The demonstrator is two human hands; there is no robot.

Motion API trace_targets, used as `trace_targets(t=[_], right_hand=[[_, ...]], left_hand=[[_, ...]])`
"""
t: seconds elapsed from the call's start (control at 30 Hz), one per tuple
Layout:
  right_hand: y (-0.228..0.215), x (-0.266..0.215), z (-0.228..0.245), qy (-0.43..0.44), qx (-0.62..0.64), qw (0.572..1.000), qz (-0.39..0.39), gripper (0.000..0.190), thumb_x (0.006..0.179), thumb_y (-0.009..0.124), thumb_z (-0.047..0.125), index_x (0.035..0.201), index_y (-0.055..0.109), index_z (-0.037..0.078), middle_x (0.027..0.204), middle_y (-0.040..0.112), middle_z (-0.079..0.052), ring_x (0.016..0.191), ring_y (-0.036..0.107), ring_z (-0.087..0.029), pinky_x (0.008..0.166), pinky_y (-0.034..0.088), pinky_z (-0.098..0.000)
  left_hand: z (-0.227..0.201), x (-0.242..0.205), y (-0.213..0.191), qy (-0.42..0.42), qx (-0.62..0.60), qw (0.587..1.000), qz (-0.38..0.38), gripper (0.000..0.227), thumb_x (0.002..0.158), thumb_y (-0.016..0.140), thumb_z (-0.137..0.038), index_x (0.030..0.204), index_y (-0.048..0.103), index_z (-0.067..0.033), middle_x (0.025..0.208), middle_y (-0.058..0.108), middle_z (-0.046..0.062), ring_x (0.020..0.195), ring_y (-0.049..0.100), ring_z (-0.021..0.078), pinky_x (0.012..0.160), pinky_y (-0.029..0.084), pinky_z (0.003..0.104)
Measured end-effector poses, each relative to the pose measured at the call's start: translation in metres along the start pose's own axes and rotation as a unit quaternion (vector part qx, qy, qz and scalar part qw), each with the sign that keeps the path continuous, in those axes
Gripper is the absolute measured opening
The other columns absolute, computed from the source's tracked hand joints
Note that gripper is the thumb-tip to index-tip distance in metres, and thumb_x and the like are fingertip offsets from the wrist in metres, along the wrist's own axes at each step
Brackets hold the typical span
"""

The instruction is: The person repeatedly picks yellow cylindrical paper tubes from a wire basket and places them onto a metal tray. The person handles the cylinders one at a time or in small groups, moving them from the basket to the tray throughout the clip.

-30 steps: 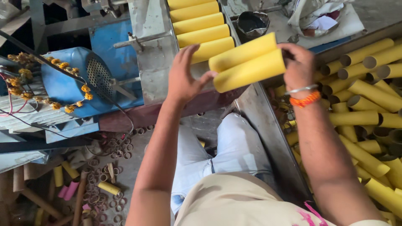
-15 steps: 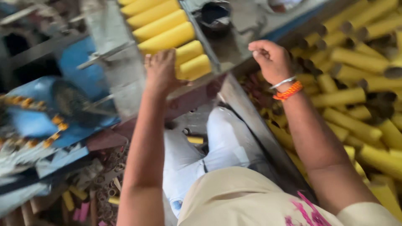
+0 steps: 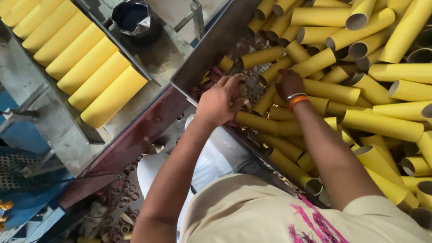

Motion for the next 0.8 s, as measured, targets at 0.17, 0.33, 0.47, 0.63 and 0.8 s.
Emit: trace_targets(t=[0.17,0.33,0.47,0.63,0.8], right_hand=[[0.057,0.043,0.04,-0.027,-0.19,0.98,0.052,0.033,0.093,0.068,0.034,0.115,0.067,0.01,0.108,0.069,-0.018,0.101,0.065,-0.039,0.08,0.051,-0.0542],[0.109,0.075,0.052,-0.07,-0.266,0.951,0.142,0.017,0.1,0.059,0.018,0.113,0.069,0.014,0.111,0.072,-0.012,0.099,0.071,-0.033,0.084,0.051,-0.0528],[0.122,0.093,0.092,-0.161,-0.203,0.959,0.111,0.023,0.096,0.059,0.023,0.116,0.066,0.014,0.101,0.073,-0.011,0.092,0.071,-0.033,0.077,0.051,-0.0533],[0.141,0.107,0.102,-0.104,-0.21,0.963,0.137,0.031,0.092,0.061,0.028,0.116,0.065,0.009,0.106,0.072,-0.013,0.094,0.069,-0.034,0.078,0.05,-0.0524],[0.068,0.105,0.114,-0.16,-0.247,0.956,0.009,0.026,0.094,0.06,0.023,0.112,0.067,0.007,0.115,0.07,-0.016,0.095,0.069,-0.034,0.076,0.053,-0.0499]], left_hand=[[0.016,0.005,-0.001,-0.069,0.067,0.991,-0.089,0.028,0.093,0.07,-0.03,0.115,0.065,-0.0132,0.099,0.071,0.011,0.085,0.071,0.0355,0.07,0.056,0.047],[0.015,0.0,0.0,-0.075,0.094,0.987,-0.104,0.021,0.09,0.07,-0.029,0.098,0.062,-0.0104,0.088,0.068,0.012,0.079,0.069,0.0355,0.065,0.055,0.049],[0.017,0.001,-0.003,-0.085,0.085,0.987,-0.11,0.02,0.091,0.07,-0.032,0.094,0.063,-0.0127,0.083,0.068,0.01,0.078,0.069,0.0343,0.065,0.055,0.048],[0.019,0.0,0.0,-0.1,0.091,0.986,-0.1,0.021,0.091,0.07,-0.032,0.092,0.063,-0.0129,0.082,0.068,0.009,0.077,0.07,0.0335,0.065,0.055,0.048],[0.02,0.002,0.0,-0.089,0.09,0.987,-0.101,0.024,0.09,0.071,-0.033,0.094,0.062,-0.0107,0.086,0.068,0.011,0.08,0.07,0.0342,0.068,0.055,0.048]])
Point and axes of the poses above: each hand's wrist, its own x-axis towards the middle knuckle, its own y-axis out of the palm, z = x × y, the point moved 9 cm from there along x, towards the middle knuckle
